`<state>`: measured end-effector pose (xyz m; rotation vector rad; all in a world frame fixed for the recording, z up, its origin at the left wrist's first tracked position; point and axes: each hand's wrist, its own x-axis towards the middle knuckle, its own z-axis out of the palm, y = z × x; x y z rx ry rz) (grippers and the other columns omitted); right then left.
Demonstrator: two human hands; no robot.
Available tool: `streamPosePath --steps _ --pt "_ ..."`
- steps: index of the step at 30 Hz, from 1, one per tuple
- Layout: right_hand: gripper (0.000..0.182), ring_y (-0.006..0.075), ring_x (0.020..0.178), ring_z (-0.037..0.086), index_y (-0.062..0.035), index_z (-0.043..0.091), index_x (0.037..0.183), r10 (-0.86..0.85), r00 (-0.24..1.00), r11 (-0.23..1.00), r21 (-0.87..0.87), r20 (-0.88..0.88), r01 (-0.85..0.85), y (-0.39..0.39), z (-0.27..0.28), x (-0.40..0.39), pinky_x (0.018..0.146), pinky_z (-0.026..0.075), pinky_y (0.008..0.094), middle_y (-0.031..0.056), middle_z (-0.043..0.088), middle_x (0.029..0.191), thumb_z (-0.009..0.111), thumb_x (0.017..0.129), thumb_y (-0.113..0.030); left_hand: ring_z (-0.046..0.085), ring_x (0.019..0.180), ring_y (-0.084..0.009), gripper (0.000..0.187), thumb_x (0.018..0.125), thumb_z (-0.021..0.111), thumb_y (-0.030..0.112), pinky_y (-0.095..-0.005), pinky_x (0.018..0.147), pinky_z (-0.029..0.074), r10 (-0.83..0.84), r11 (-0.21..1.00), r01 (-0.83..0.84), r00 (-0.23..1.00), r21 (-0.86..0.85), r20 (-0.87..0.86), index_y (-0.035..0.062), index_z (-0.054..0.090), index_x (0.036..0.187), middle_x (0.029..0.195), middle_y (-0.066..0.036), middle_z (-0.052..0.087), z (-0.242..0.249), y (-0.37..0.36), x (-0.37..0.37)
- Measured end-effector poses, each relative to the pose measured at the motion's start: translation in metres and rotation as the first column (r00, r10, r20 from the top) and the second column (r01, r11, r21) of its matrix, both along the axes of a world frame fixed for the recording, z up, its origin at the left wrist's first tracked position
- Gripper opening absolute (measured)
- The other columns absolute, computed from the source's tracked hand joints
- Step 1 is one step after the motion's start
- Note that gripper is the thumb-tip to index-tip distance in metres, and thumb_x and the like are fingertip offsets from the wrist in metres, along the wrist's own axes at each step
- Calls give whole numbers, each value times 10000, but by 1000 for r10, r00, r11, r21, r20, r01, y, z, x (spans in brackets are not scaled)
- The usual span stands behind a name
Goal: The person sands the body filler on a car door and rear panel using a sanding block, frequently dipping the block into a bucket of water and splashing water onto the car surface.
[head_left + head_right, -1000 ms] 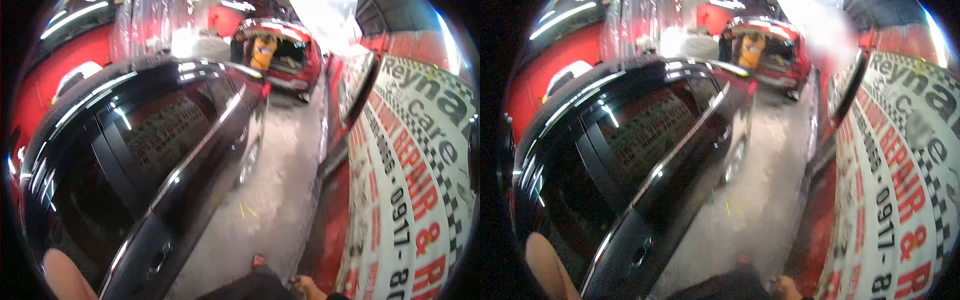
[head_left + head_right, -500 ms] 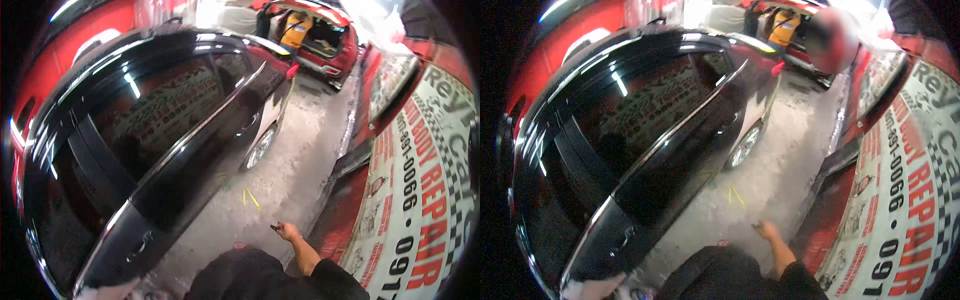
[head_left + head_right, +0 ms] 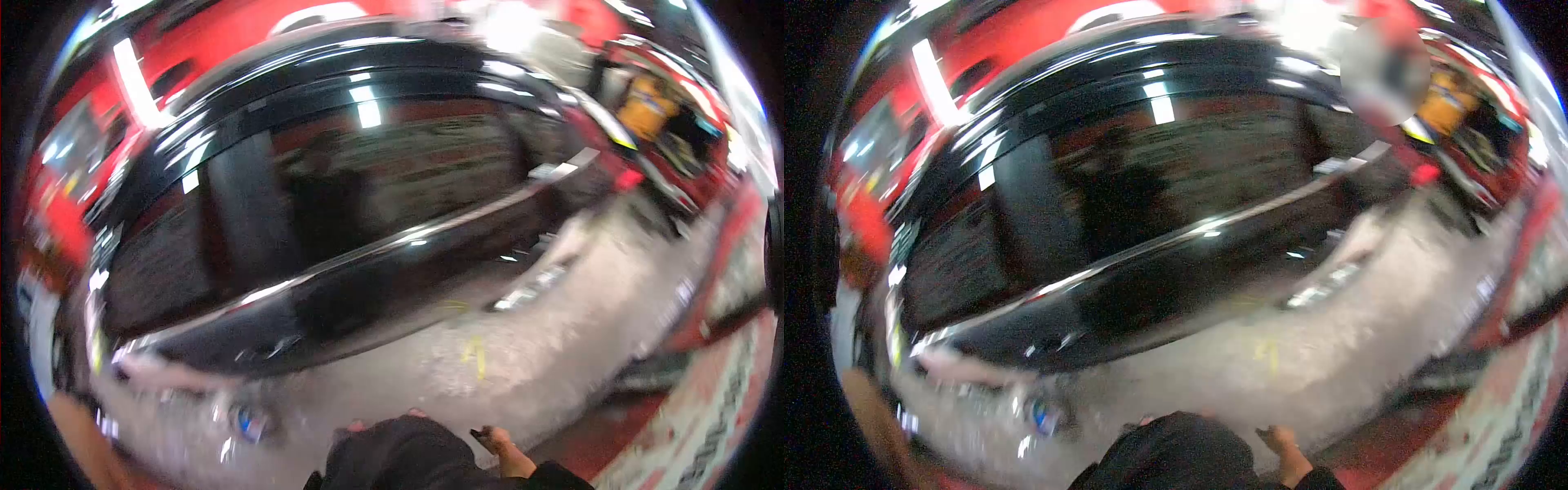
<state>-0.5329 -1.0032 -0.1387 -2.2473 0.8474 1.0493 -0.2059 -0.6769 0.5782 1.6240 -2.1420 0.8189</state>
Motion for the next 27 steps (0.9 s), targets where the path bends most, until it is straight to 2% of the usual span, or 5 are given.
streamPosePath --steps 7,10,13,18,27 --pt "449 187 571 491 -87 731 843 116 957 958 223 266 -178 -60 -107 85 560 428 419 25 569 658 753 1047 -487 729 1067 -359 301 1044 713 245 -487 943 578 516 562 -631 773 -534 -370 9 754 1227 1200 -211 751 -40 91 -60" --pt "518 179 542 445 -119 641 757 245 906 878 317 344 -358 -47 -81 160 544 386 415 -1 506 617 751 1033 -544 728 978 -389 280 1082 651 275 -512 877 574 624 239 -964 61 115 -779 18 745 1141 1134 -214 758 -225 137 -64" --pt "601 171 513 400 -151 550 672 291 883 828 366 368 -425 -59 -53 180 527 343 411 -28 443 576 748 1018 -601 785 1036 -415 342 1027 620 345 -545 891 615 749 -109 -239 -658 965 -79 66 777 1148 1143 -188 804 -487 208 -169" --pt "491 168 552 414 -106 610 859 335 891 880 236 305 -412 28 5 237 535 373 410 7 490 666 745 1035 -544 747 1201 -391 754 971 628 634 -458 1045 574 20 186 -62 -998 981 -67 -32 777 1292 1288 -244 782 -639 252 -333" --pt "487 298 1108 775 -8 766 1311 605 591 666 68 533 -743 300 57 293 1022 565 395 199 808 1160 799 976 -360 756 1153 -305 586 1027 580 479 -464 1026 567 70 539 -340 -894 770 -443 -25 767 1259 1268 -192 795 -632 366 -341"
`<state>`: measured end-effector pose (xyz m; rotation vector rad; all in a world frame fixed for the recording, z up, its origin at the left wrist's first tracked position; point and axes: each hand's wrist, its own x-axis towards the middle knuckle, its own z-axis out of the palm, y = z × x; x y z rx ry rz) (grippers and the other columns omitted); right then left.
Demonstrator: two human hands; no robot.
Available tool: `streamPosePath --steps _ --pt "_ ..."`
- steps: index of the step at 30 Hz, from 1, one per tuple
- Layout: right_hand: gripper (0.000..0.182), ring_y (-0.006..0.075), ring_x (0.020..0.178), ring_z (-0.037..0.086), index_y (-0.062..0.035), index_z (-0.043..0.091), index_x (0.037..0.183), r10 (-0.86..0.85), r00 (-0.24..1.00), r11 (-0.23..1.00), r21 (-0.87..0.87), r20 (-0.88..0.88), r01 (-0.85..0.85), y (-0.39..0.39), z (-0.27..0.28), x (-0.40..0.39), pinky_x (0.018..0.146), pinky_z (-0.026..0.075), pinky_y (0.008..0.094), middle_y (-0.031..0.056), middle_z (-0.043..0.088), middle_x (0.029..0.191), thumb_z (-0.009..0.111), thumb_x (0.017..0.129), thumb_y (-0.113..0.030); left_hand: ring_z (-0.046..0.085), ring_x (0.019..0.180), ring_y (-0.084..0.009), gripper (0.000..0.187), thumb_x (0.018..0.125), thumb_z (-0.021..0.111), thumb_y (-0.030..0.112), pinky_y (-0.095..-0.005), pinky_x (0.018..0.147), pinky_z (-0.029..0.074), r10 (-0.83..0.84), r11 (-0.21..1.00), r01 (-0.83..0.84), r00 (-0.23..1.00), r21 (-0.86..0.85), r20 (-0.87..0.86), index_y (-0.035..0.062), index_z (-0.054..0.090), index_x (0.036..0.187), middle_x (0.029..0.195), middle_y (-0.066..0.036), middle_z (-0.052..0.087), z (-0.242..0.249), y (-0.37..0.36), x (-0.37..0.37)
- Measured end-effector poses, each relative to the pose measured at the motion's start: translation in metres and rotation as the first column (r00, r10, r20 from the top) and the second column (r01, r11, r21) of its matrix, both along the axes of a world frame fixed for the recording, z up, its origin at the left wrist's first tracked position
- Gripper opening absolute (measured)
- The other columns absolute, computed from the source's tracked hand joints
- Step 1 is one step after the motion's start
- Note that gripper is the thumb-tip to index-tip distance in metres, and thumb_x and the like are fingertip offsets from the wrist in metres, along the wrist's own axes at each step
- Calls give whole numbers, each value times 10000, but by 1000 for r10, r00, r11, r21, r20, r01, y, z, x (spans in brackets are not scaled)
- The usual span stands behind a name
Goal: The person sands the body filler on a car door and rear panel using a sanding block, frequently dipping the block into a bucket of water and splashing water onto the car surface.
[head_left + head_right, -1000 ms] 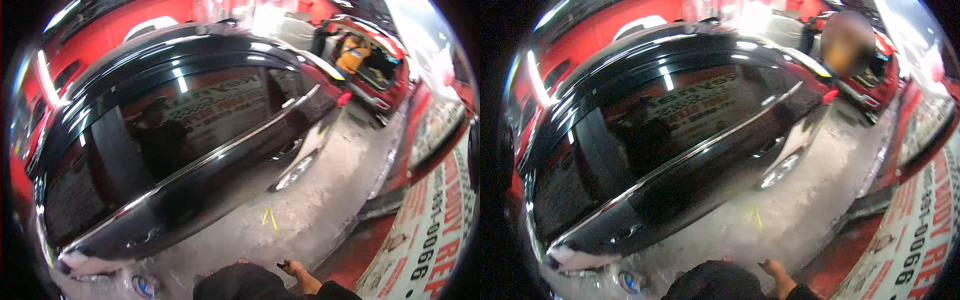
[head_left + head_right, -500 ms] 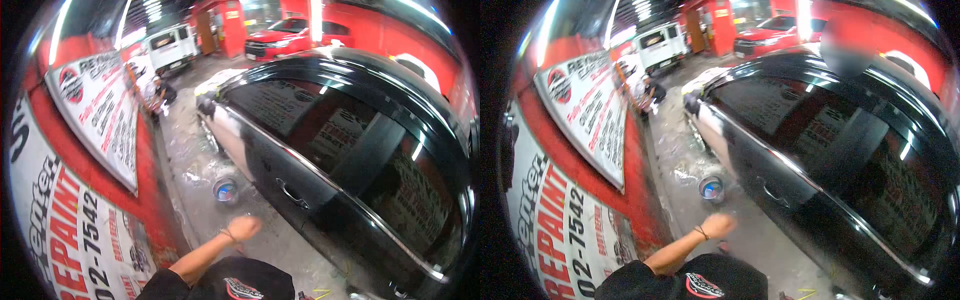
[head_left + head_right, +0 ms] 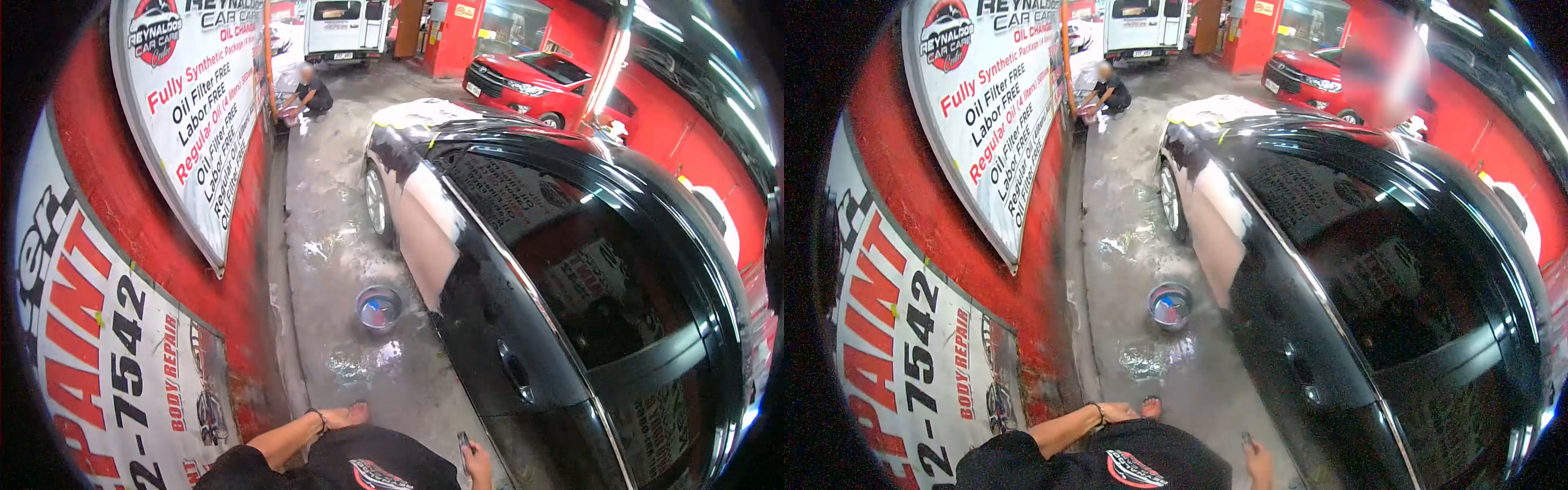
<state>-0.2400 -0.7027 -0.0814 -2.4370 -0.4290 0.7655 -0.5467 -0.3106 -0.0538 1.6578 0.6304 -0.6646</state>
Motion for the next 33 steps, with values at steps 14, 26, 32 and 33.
streamPosePath --steps 14,26,32,33 --pt "339 140 914 729 -35 703 1322 152 706 672 596 -692 440 401 237 -34 838 604 331 43 761 1052 644 1148 -319 591 1419 -195 631 1149 630 364 -407 1212 453 731 601 -302 582 -740 356 94 451 1690 1623 -80 587 155 150 124" --pt "704 230 899 790 -102 657 1397 360 114 713 352 -926 607 537 155 40 715 677 367 52 785 1156 556 1053 -707 603 1430 -275 847 1026 803 356 -441 1197 502 889 299 30 356 -954 289 125 339 1697 1582 -200 580 124 264 214" --pt "490 149 742 698 -57 736 1174 390 577 908 406 -718 -108 614 38 108 548 503 314 67 769 970 559 1157 -513 687 1283 -275 500 1094 714 299 -495 1113 578 996 25 -455 -67 -890 62 126 503 1514 1404 -105 688 76 319 231" --pt "421 145 752 699 -48 730 1160 401 603 907 392 -690 -155 617 29 117 598 535 314 65 772 972 584 1160 -442 688 1281 -290 426 1136 640 306 -513 1111 578 985 -73 -473 -171 -878 10 129 504 1499 1380 -109 689 59 327 229"
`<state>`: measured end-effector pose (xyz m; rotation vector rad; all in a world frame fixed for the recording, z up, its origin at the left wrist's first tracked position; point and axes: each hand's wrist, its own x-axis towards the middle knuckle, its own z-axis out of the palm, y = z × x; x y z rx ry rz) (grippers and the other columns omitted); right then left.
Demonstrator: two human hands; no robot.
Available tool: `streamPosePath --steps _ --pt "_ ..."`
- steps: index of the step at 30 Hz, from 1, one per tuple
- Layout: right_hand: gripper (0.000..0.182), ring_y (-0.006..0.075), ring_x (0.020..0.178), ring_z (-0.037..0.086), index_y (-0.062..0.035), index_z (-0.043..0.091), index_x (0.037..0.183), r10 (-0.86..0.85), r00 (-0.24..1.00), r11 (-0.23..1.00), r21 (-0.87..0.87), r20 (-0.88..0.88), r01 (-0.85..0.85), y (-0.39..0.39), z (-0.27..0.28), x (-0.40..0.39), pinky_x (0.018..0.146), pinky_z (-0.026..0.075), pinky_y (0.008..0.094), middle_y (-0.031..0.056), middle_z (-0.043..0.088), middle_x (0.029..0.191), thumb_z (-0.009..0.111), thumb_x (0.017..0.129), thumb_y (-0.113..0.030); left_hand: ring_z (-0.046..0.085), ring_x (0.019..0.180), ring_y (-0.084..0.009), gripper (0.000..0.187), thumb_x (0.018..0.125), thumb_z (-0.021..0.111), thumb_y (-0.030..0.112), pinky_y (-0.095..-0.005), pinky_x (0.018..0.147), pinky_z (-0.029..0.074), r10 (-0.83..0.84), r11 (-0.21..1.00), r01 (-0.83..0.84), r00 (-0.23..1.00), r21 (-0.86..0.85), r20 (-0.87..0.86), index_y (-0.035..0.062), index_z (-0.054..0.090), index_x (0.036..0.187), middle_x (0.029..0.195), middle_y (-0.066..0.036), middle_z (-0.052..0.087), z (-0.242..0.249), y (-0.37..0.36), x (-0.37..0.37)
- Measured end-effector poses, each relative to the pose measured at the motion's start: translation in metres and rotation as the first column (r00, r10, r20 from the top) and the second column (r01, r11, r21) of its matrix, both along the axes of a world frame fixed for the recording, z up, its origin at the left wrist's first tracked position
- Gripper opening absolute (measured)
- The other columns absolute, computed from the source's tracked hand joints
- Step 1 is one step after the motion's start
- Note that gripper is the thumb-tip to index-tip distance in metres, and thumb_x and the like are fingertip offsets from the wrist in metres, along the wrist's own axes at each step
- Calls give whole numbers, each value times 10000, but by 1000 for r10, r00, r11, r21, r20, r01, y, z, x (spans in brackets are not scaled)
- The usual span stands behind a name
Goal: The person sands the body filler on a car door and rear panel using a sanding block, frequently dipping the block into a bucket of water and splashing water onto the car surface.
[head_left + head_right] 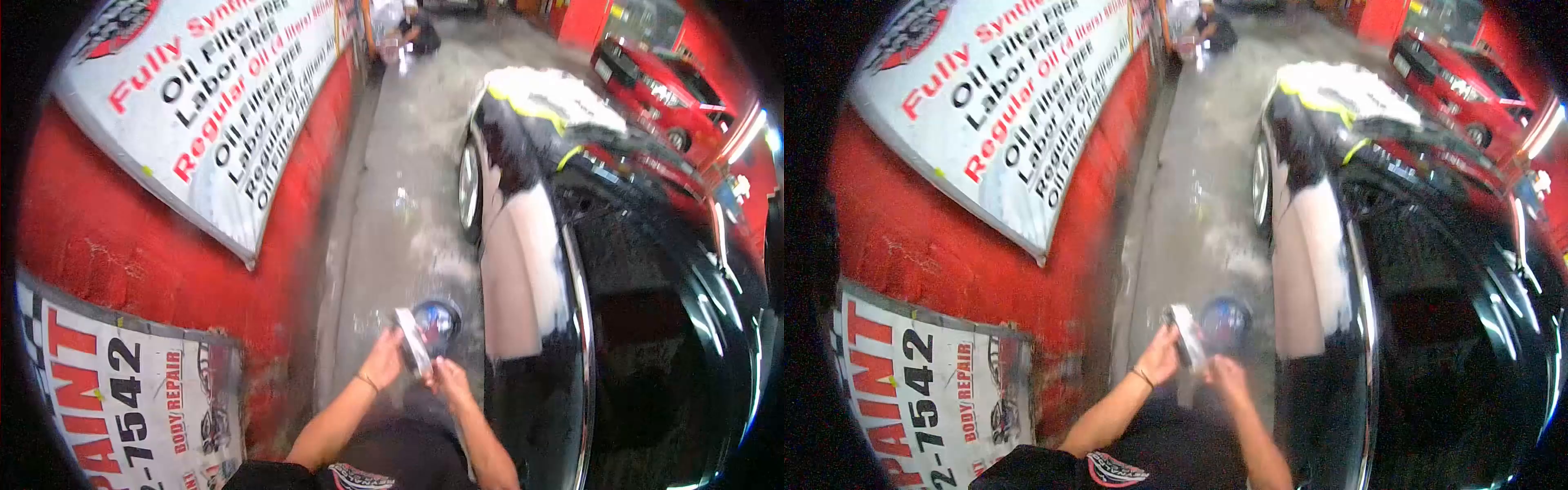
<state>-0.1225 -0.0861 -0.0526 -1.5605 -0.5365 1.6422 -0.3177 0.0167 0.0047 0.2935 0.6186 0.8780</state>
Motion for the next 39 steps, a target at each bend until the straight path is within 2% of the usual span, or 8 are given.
streamPosePath --steps 14,19,25,28,31,34,38,39 --pt "302 149 867 735 -25 709 1269 -337 933 868 -426 -124 257 58 -295 56 765 630 303 63 766 1075 648 1132 -287 710 1153 -307 383 1163 595 337 -511 1025 584 25 790 -218 945 -574 -325 93 535 1453 1307 -111 693 -287 -35 -14" --pt "279 152 857 731 -36 721 1217 -310 935 874 -438 -175 208 128 -424 21 737 620 305 64 764 1035 626 1144 -288 717 1106 -186 348 1175 582 271 -369 957 587 -186 840 -86 882 -536 -433 51 604 1443 1260 -63 727 -346 -31 4" --pt "233 158 755 724 -68 721 1137 -285 951 874 -439 -117 208 187 -608 -3 671 619 303 57 766 966 539 1159 -212 629 1114 -134 401 1134 654 293 -316 1024 506 -414 905 96 426 -415 -805 28 657 1435 1197 -31 720 -409 -10 -1" --pt "216 183 738 717 -98 723 1135 -521 820 828 -375 -238 417 176 -721 0 658 612 329 61 772 963 521 1121 -175 628 1154 -154 422 1145 636 262 -334 1054 499 -342 935 104 523 -340 -781 9 612 1481 1273 -71 710 -410 29 4" --pt "199 197 707 705 -115 723 1138 -77 875 892 -359 477 274 164 -832 2 629 598 368 55 767 934 544 1102 -191 608 1166 -129 443 1143 641 256 -306 1043 496 -286 939 34 630 -342 -722 18 599 1515 1296 -42 701 -409 55 -3" --pt "151 208 654 668 -116 704 1030 -434 869 797 -552 -237 247 200 -689 12 568 551 377 41 696 814 633 1008 -248 610 1124 -123 414 1138 654 268 -313 1015 503 -157 961 -102 569 -259 -807 14 628 1465 1247 -37 720 -418 63 -4" --pt "168 51 520 346 -204 515 811 -406 761 813 -581 -505 48 211 -491 14 417 280 218 -78 406 678 590 958 -172 612 1082 -157 406 1129 663 322 -354 986 512 -134 966 -125 504 -225 -853 -33 653 1326 1185 -60 696 -465 22 -7" --pt "247 38 522 345 -210 500 810 -508 577 752 -656 -639 -64 200 -458 21 415 259 215 -90 401 683 558 1049 -223 620 1097 -157 444 1125 670 335 -343 993 513 -132 938 -137 708 -319 -693 -38 632 1362 1201 -61 688 -449 27 -1"
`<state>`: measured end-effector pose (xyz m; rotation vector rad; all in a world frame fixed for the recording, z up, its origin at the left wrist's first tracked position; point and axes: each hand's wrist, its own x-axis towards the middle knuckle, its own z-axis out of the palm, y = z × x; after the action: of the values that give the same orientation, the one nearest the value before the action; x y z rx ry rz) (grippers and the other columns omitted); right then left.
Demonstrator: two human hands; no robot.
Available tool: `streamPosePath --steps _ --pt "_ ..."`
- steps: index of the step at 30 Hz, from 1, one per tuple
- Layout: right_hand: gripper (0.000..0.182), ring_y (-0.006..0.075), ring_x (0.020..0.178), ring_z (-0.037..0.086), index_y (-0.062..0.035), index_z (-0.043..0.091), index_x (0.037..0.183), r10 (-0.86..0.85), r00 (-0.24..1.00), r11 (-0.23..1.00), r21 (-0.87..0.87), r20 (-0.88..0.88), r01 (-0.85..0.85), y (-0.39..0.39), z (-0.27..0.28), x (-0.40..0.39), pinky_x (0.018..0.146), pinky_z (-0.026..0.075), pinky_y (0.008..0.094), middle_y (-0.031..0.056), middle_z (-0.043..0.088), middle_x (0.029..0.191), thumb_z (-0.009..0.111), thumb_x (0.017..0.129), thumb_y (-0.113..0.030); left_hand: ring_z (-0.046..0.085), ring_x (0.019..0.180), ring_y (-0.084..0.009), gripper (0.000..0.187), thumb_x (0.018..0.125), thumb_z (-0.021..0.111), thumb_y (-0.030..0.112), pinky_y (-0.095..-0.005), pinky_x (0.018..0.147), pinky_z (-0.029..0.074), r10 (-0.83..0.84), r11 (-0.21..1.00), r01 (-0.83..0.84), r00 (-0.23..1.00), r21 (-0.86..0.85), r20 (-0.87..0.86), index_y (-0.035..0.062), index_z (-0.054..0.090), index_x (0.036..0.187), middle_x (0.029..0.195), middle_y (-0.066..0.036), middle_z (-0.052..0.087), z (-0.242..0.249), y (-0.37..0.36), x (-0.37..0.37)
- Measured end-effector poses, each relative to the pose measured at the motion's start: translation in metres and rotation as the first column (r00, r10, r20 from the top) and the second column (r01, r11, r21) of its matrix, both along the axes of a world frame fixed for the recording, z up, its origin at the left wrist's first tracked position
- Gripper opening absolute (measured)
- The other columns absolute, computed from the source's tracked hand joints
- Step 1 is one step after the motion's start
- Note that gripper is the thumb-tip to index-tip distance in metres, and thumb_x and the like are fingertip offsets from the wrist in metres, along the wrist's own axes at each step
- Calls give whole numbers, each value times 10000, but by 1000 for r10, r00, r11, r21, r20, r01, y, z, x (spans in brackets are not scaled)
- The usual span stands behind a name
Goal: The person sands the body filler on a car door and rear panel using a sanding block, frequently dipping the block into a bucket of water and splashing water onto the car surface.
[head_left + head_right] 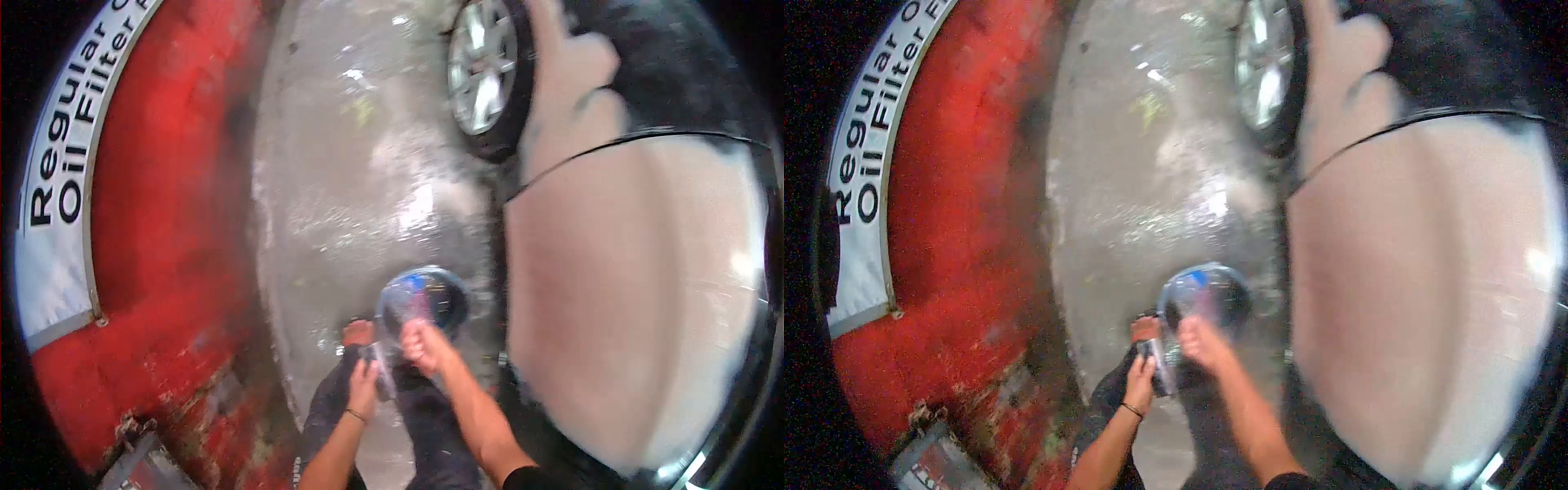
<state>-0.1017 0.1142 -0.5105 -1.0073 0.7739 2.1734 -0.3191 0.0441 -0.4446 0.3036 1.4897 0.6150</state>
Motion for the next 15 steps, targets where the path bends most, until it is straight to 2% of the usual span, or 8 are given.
streamPosePath --steps 2,5,6,8,9,10,12,15 --pt "322 38 519 340 -215 492 807 117 992 983 145 -43 -110 -12 91 6 417 244 218 -100 397 689 523 1120 -286 627 1097 -164 441 1130 663 329 -336 987 521 29 995 -21 997 -96 78 -21 612 1394 1208 -58 682 27 0 18" --pt "322 30 531 344 -200 567 869 335 883 905 149 329 -399 0 242 11 443 230 226 -99 421 700 504 1145 -353 664 1140 -198 399 1133 655 305 -335 957 551 66 984 -44 990 -173 124 42 597 1428 1211 -57 704 95 16 74" --pt "315 23 543 355 -194 607 909 399 794 841 162 458 -516 3 283 16 460 228 229 -97 446 709 513 1142 -385 687 1136 -223 379 1142 594 352 -378 975 563 170 967 -93 927 -235 334 86 625 1412 1227 -62 727 100 24 95" --pt "445 110 617 553 -68 711 916 279 490 667 201 826 -718 9 341 36 541 424 324 -2 620 732 557 1105 -440 733 1126 -274 404 1161 473 445 -464 1010 585 378 894 -91 679 -439 629 175 679 1380 1259 -71 771 107 35 136" --pt "477 140 649 599 -35 719 902 190 282 553 135 940 -822 13 363 53 582 474 357 34 656 741 566 1094 -443 716 1193 -291 605 1135 432 596 -508 1082 548 417 887 21 398 -462 817 152 646 1486 1359 -115 745 104 45 154" --pt "508 170 681 645 -2 727 889 75 72 446 31 995 -895 11 389 68 623 523 389 71 693 750 575 1084 -446 687 1251 -296 639 1133 436 603 -503 1133 506 107 988 36 529 -149 842 130 614 1525 1393 -134 728 125 60 185" --pt "516 259 751 730 49 722 863 11 -44 394 -45 999 -918 50 506 95 738 584 468 180 733 774 566 1077 -394 628 1368 -304 719 1129 445 618 -493 1235 420 -404 882 219 808 418 429 86 551 1602 1462 -170 694 168 91 248" --pt "430 342 787 770 35 760 941 -209 -257 281 -193 944 -940 80 581 139 757 592 483 247 755 837 575 1058 -336 671 984 -169 526 1028 795 341 -332 855 560 -186 876 -131 796 464 576 72 649 1456 1180 -33 727 285 165 334"
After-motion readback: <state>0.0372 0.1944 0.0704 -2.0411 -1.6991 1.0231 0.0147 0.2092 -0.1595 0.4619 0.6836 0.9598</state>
